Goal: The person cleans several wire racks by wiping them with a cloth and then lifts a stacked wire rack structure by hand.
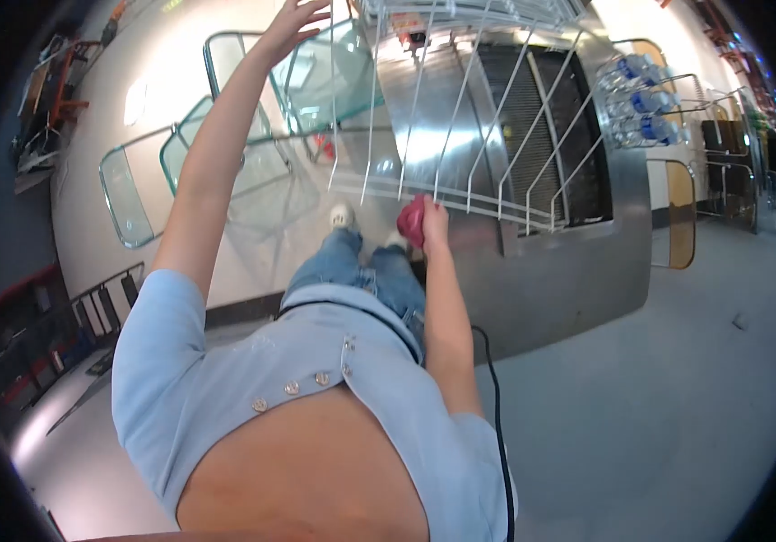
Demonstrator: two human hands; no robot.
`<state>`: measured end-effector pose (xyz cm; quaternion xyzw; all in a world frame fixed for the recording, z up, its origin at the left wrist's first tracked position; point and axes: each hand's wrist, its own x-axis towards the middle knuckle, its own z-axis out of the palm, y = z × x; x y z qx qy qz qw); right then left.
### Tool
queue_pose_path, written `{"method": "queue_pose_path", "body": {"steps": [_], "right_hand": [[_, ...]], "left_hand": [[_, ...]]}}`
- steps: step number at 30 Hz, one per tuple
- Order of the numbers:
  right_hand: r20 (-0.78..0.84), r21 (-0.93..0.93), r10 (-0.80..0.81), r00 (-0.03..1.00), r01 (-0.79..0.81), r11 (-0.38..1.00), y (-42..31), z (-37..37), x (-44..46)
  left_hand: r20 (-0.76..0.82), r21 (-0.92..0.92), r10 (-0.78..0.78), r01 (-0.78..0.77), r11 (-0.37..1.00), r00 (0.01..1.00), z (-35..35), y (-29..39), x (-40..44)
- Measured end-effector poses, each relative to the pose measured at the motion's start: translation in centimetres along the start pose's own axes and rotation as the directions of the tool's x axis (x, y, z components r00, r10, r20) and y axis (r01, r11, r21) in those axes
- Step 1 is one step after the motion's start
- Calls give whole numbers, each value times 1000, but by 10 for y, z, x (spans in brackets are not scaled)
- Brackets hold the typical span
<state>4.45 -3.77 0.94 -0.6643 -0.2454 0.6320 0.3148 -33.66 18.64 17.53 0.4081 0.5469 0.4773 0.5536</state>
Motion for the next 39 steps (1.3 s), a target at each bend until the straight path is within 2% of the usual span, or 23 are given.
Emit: {"method": "queue_pose_path", "body": {"steps": [1, 2, 4, 6, 7, 9, 10, 13, 16, 17, 18, 19, 20, 21, 23, 24, 26, 27, 29, 30, 33, 36, 39], "right_hand": [[-1, -7, 12, 1000, -12, 1000, 0, -1, -1], [3, -10, 14, 1000, -14, 1000, -5, 0, -5], [5, -3, 50, 999, -50, 999, -12, 3, -9], [30, -19, 85, 996, -84, 996, -15, -1, -7], [31, -30, 98, 995, -97, 995, -13, -5, -2], [13, -57, 108, 994, -107, 993, -10, -14, 4], [-5, -65, 107, 994, -107, 992, -11, -12, 3], [-24, -43, 122, 992, -123, 992, -15, -6, -1], [-76, -59, 124, 989, -128, 990, -13, -3, -3], [-97, -117, 142, 985, -153, 981, -8, -11, 1], [-80, -384, 150, 985, -169, 908, -15, -18, 1], [-88, -741, 168, 982, -177, 648, -29, -17, -4], [-90, -953, 188, 978, -139, 268, -42, -22, 0], [-102, -954, 191, 976, -150, 258, -58, -13, -17], [34, -847, 165, 986, -60, 529, -77, 13, -38], [25, -851, 177, 984, -71, 520, -80, 31, -41], [14, -710, -114, 993, 90, 698, -75, 68, -40], [69, -736, -139, 988, 144, 662, -61, 69, -20], [283, -834, -368, 886, 417, 362, -40, 91, -5], [328, -805, -399, 856, 474, 356, -27, 100, 4], [448, -869, -348, 824, 492, 46, -5, 124, 11], [508, -849, -316, 802, 528, -26, -6, 98, 17], [405, -896, -334, 851, 442, 41, -11, 78, 16]], "left_hand": [[-27, 86, 40, -38, 996, 999, 3, -31, -13], [-117, 147, -36, 53, 988, 992, 26, -44, -44], [-70, 2, -183, 183, 983, 981, 50, -92, -78], [-9, -245, -212, 203, 948, 977, 70, -150, -92], [-12, -246, -238, 228, 942, 971, 78, -168, -95], [-122, -148, -261, 242, 959, 958, 87, -198, -106], [-126, -151, -283, 264, 953, 951, 86, -212, -112], [-105, 42, -196, 201, 979, 975, 80, -238, -131], [112, -230, -359, 376, 898, 927, 75, -251, -143], [175, -289, -349, 387, 876, 921, 69, -261, -138], [183, -294, -356, 397, 870, 916, 66, -265, -137], [220, -274, -336, 388, 880, 916, 64, -264, -133], [248, -247, -315, 375, 894, 916, 70, -273, -126], [255, -258, -318, 381, 888, 913, 68, -275, -129], [271, -288, -280, 355, 889, 921, 68, -285, -129], [273, -297, -290, 367, 881, 917, 69, -288, -130], [217, -489, -304, 373, 789, 928, 79, -294, -134], [202, -485, -305, 366, 794, 930, 94, -307, -127], [276, -833, -265, 368, 414, 924, 101, -315, -131], [277, -835, -264, 367, 411, 924, 103, -316, -131], [247, -789, -341, 393, 473, 907, 104, -313, -133], [294, -795, -341, 427, 431, 893, 108, -320, -129], [309, -804, -329, 430, 412, 892, 110, -322, -132]]}}
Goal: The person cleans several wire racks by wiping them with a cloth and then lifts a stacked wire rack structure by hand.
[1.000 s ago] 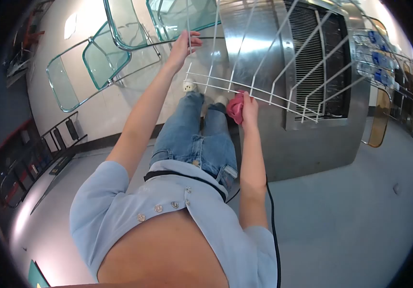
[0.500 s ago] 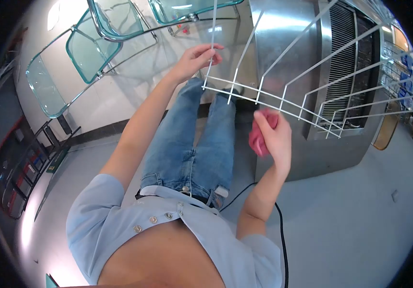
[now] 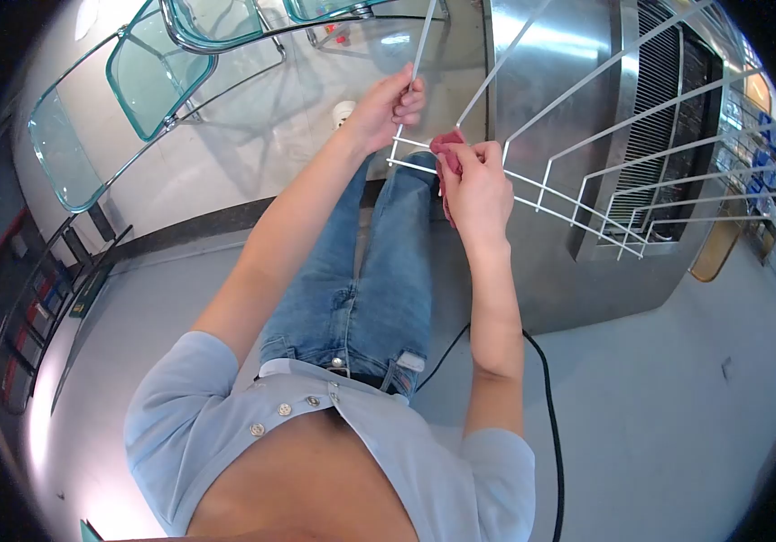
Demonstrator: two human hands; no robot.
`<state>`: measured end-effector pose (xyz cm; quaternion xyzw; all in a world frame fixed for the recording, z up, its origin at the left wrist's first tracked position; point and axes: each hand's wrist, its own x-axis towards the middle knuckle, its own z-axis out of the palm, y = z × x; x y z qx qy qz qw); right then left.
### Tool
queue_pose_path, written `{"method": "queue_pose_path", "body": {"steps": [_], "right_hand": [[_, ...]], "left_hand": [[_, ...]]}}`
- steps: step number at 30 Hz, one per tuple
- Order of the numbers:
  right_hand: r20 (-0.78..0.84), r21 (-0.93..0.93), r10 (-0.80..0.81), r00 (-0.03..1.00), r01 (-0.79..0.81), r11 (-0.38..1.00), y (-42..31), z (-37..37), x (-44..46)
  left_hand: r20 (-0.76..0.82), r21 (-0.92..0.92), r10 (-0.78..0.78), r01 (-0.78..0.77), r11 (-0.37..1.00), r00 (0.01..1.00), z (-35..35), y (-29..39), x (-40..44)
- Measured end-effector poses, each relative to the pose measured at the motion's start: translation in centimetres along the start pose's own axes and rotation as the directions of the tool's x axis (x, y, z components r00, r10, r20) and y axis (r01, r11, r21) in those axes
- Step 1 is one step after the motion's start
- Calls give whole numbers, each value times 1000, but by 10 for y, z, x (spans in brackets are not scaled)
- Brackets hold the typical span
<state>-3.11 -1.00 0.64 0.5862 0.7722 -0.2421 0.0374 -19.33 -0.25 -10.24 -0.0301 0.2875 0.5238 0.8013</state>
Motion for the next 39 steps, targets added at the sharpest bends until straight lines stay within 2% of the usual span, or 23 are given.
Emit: {"method": "queue_pose_path", "body": {"steps": [1, 4, 7, 10, 11, 14, 15, 17, 21, 23, 26, 27, 28, 29, 32, 33, 35, 37, 39], "right_hand": [[-28, 18, 3, 1000, -2, 1000, 3, 4, -2], [-101, 55, -185, 978, 191, 980, 4, 28, 8], [-9, 24, -251, 968, 252, 968, -10, 33, 17], [72, 92, -207, 976, 200, 975, 10, 11, 20], [159, -15, -104, 982, 108, 994, 15, -2, 17], [210, -11, -44, 977, 48, 999, 24, -8, 14], [167, 72, -170, 971, 160, 985, 21, -1, 17], [46, 194, -358, 933, 343, 919, 3, 22, 21], [54, 144, -276, 960, 266, 953, 3, 11, 26], [111, 23, -152, 982, 151, 988, 24, -2, 15], [150, 16, -97, 984, 96, 995, 36, -10, 9], [90, 138, -197, 976, 184, 973, 32, -4, 10], [15, 251, -286, 958, 274, 929, 27, 3, 14], [5, 268, -347, 938, 333, 904, 17, 19, 17], [210, 60, -209, 955, 201, 978, -4, 7, 22], [210, 55, -194, 958, 187, 981, 4, -2, 25], [309, -140, -29, 951, 75, 987, 36, -26, 27], [330, -361, 141, 933, -13, 932, 72, -60, 26], [328, -387, 212, 920, -74, 919, 96, -89, 22]], "left_hand": [[-6, -8, 6, -6, 1000, 1000, 0, -3, -1], [-47, -2, 36, -36, 999, 998, 3, -17, 6], [-65, 11, 61, -60, 998, 996, 1, -16, 6], [-18, 9, 44, -44, 999, 999, -1, -18, 5], [11, -3, 22, -22, 1000, 1000, 0, -20, 6], [28, -76, 6, -4, 997, 1000, 3, -28, 2], [28, -79, 7, -5, 997, 1000, 6, -30, 3], [-80, 4, 55, -55, 999, 995, 12, -31, 4], [-90, -8, 19, -20, 1000, 996, 7, -17, 8], [70, -56, -18, 22, 998, 997, -3, -21, 11], [41, -59, -20, 23, 998, 999, 3, -34, 5], [46, -57, -23, 26, 998, 999, 8, -36, 3], [-21, -14, -6, 6, 1000, 1000, 11, -35, 2], [-89, 29, 12, -9, 1000, 996, 14, -35, 1], [-84, 10, 40, -39, 999, 996, 9, -30, 6], [-64, -30, 41, -43, 999, 997, 7, -29, 5], [-53, -54, 30, -33, 998, 998, 6, -28, 3], [-58, -36, 48, -50, 998, 997, 5, -26, 6], [-75, -27, 71, -73, 997, 995, 7, -28, 4]]}}
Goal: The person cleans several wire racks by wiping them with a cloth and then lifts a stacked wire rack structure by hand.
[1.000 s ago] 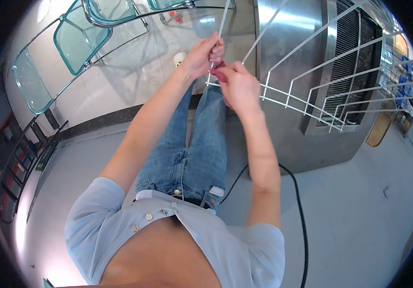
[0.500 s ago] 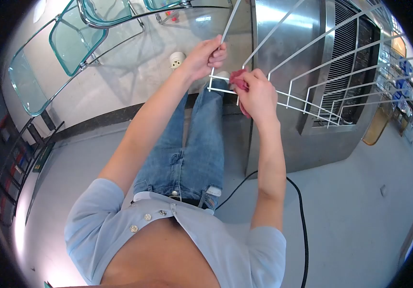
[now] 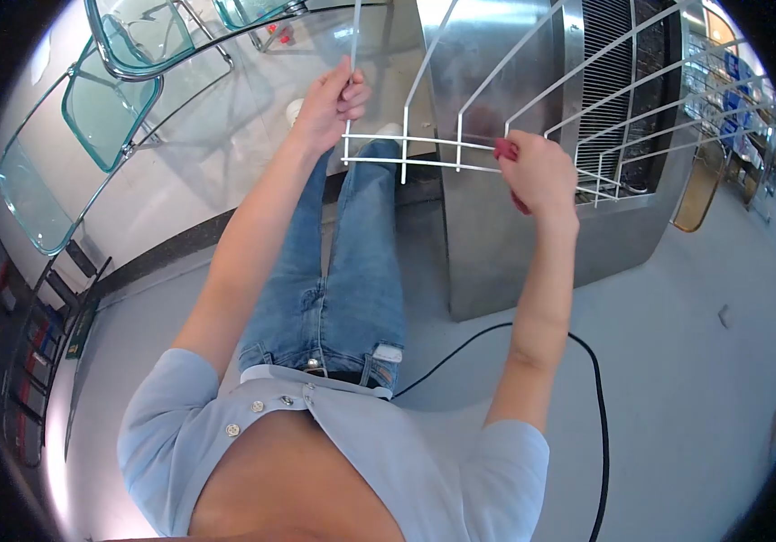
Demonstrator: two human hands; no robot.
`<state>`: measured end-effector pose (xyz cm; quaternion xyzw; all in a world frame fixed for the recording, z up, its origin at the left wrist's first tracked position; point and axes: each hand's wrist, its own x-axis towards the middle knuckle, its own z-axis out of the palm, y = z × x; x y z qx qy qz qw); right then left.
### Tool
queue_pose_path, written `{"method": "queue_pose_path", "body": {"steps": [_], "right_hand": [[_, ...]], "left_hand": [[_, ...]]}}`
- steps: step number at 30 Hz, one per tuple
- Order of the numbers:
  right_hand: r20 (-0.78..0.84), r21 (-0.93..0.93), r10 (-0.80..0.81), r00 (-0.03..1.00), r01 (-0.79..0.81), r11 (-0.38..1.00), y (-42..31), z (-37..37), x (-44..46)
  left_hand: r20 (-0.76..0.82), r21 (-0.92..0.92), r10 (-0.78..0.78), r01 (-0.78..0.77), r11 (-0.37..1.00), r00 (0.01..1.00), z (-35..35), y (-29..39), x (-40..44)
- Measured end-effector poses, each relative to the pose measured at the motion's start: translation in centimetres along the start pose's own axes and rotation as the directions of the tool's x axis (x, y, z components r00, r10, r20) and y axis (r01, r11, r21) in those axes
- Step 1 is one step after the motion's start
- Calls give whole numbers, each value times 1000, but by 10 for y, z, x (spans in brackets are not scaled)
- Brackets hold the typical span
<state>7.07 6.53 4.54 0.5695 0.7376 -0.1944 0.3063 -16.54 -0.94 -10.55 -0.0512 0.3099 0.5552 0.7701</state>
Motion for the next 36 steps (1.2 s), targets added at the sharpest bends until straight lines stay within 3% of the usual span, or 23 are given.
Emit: {"method": "queue_pose_path", "body": {"steps": [1, 2, 4, 5, 6, 7, 10, 14, 16, 19, 22, 29, 31, 34, 36], "right_hand": [[52, 215, 57, 997, -67, 974, 7, -4, -5], [51, 213, 57, 997, -66, 975, 8, -1, -4], [-157, 518, -136, 978, 199, 832, -4, 11, -6], [-237, 441, -259, 936, 342, 830, -18, 15, 0], [-270, 509, -308, 912, 407, 759, -35, 23, 4], [-422, 399, -409, 809, 571, 717, -51, 36, 12], [-273, 340, -448, 851, 521, 783, -87, 52, 21], [-291, 223, -374, 880, 443, 868, -62, 44, 19], [-221, 302, -299, 928, 357, 884, -50, 41, 19], [-299, 354, -430, 852, 518, 779, -67, 49, 32], [-275, 350, -450, 849, 525, 776, -94, 48, 37], [-219, 346, -423, 879, 475, 809, -61, 46, 38], [-223, 371, -439, 870, 493, 787, -88, 49, 39], [-353, 383, -491, 796, 602, 701, -140, 62, 38], [-319, 376, -491, 811, 584, 720, -142, 53, 39]], "left_hand": [[-5, 9, 13, -13, 1000, 1000, 0, 1, 0], [-14, 19, 23, -22, 1000, 1000, -1, 0, 0], [-43, 40, 29, -28, 999, 999, -1, -1, -2], [-51, 45, 44, -41, 998, 998, -1, 0, -1], [-61, 52, 59, -56, 997, 996, -2, 1, -1], [-63, 59, 58, -54, 997, 996, -2, 1, -2], [-122, 77, 91, -82, 994, 988, 2, 3, -5], [-106, 103, 100, -89, 991, 989, -4, 3, -5], [-88, 92, 110, -102, 991, 990, -3, 5, -3], [-157, 100, 143, -128, 987, 977, -2, 5, -3], [-173, 106, 157, -140, 984, 972, -3, 8, -1], [-182, 121, 198, -178, 977, 963, -6, 7, -3], [-179, 129, 222, -201, 971, 958, -4, 4, -3], [-224, 141, 203, -175, 974, 953, -1, 5, -7], [-231, 187, 174, -132, 973, 957, -2, 11, -9]]}}
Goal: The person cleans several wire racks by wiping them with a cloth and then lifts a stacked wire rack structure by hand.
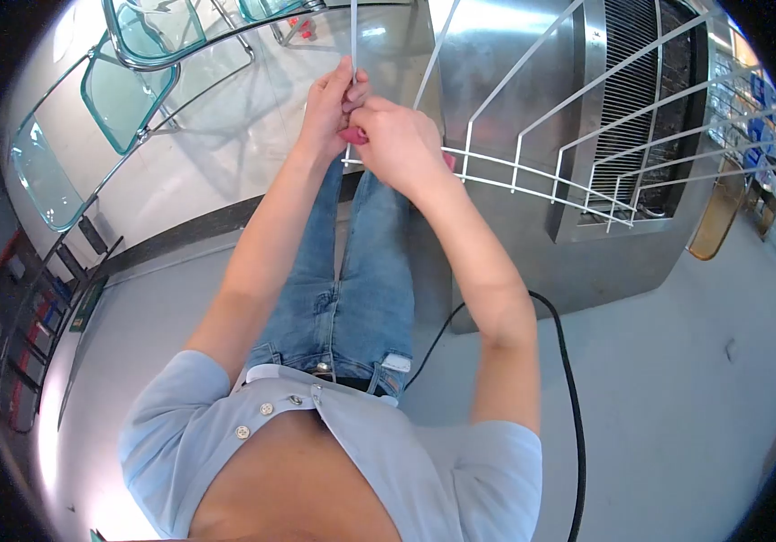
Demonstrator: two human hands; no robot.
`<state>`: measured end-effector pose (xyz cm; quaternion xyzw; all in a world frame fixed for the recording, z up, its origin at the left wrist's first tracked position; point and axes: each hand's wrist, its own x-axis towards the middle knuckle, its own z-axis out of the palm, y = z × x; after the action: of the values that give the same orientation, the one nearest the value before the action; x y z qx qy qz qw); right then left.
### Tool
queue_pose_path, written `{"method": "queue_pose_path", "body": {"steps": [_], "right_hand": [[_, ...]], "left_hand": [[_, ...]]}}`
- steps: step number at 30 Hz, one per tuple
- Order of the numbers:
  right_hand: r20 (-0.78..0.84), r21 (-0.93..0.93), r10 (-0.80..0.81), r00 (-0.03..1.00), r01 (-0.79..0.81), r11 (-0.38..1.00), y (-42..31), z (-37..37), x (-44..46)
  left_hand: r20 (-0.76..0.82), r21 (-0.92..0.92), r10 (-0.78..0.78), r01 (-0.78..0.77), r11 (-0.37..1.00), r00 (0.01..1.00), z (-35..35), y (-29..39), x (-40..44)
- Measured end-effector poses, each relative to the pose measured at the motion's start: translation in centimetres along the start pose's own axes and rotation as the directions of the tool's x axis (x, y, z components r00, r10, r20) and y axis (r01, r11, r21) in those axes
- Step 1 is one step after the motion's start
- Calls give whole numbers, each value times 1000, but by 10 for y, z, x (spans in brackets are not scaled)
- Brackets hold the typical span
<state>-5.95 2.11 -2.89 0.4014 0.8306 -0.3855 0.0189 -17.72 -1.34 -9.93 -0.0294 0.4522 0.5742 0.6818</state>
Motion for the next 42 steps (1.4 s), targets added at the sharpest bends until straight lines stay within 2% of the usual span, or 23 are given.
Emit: {"method": "queue_pose_path", "body": {"steps": [2, 4, 6, 8, 10, 12, 13, 16, 21, 24, 27, 28, 30, 32, 36, 37, 40, 42], "right_hand": [[33, -31, 21, 999, -20, 999, 3, -9, -6], [82, -63, 113, 990, -108, 992, 10, -22, -14], [132, -68, 149, 980, -141, 988, 10, -19, -11], [-52, 6, -27, 998, 27, 1000, 1, 4, -3], [-69, -25, -28, 997, 26, 999, 0, 4, 2], [46, -46, 45, 998, -42, 998, 7, -14, -6], [85, -118, 121, 989, -110, 987, 13, -31, -14], [60, -211, 182, 981, -166, 963, 53, -64, -51], [26, -101, 105, 994, -102, 990, 69, -72, -60], [-4, -40, 38, 999, -38, 998, 46, -42, -39], [-10, -15, 21, 1000, -21, 1000, 51, -46, -43], [-4, -102, 112, 994, -112, 988, 61, -56, -54], [-41, -95, 173, 984, -176, 980, 89, -78, -81], [-31, -58, 236, 971, -237, 970, 107, -97, -98], [-30, -39, 148, 989, -149, 988, 95, -82, -85], [-89, -1, 23, 996, -23, 1000, 89, -64, -75], [17, -24, 51, 999, -51, 998, 65, -57, -53], [-3, -39, 70, 998, -70, 997, 88, -65, -68]], "left_hand": [[53, -16, 1, 0, 1000, 999, -3, -2, 0], [106, -134, -22, 36, 990, 994, -4, -2, 3], [97, -136, -10, 23, 990, 995, -3, -3, 3], [95, -134, -6, 18, 991, 995, -1, -2, 3], [-34, -71, -14, 12, 997, 999, 2, 4, 4], [18, -48, -19, 20, 999, 1000, -5, 4, 6], [51, -85, -28, 32, 996, 998, -8, 3, 8], [111, -130, -16, 30, 991, 994, -8, 6, 14], [5, -79, 9, -9, 997, 1000, -5, 9, 8], [-16, -69, 29, -30, 997, 999, -5, 8, 6], [-6, -17, 26, -26, 1000, 1000, -9, 10, 6], [-3, -12, 15, -15, 1000, 1000, -9, 10, 3], [-15, -84, 55, -56, 995, 998, -8, 12, 5], [-23, -59, 62, -63, 996, 998, -11, 13, 4], [-52, -6, 85, -85, 996, 995, -8, 16, 2], [-56, 6, 96, -96, 995, 994, -6, 16, 1], [-60, -23, 98, -100, 995, 993, -6, 20, 1], [-68, -21, 90, -92, 996, 994, -9, 19, 0]]}}
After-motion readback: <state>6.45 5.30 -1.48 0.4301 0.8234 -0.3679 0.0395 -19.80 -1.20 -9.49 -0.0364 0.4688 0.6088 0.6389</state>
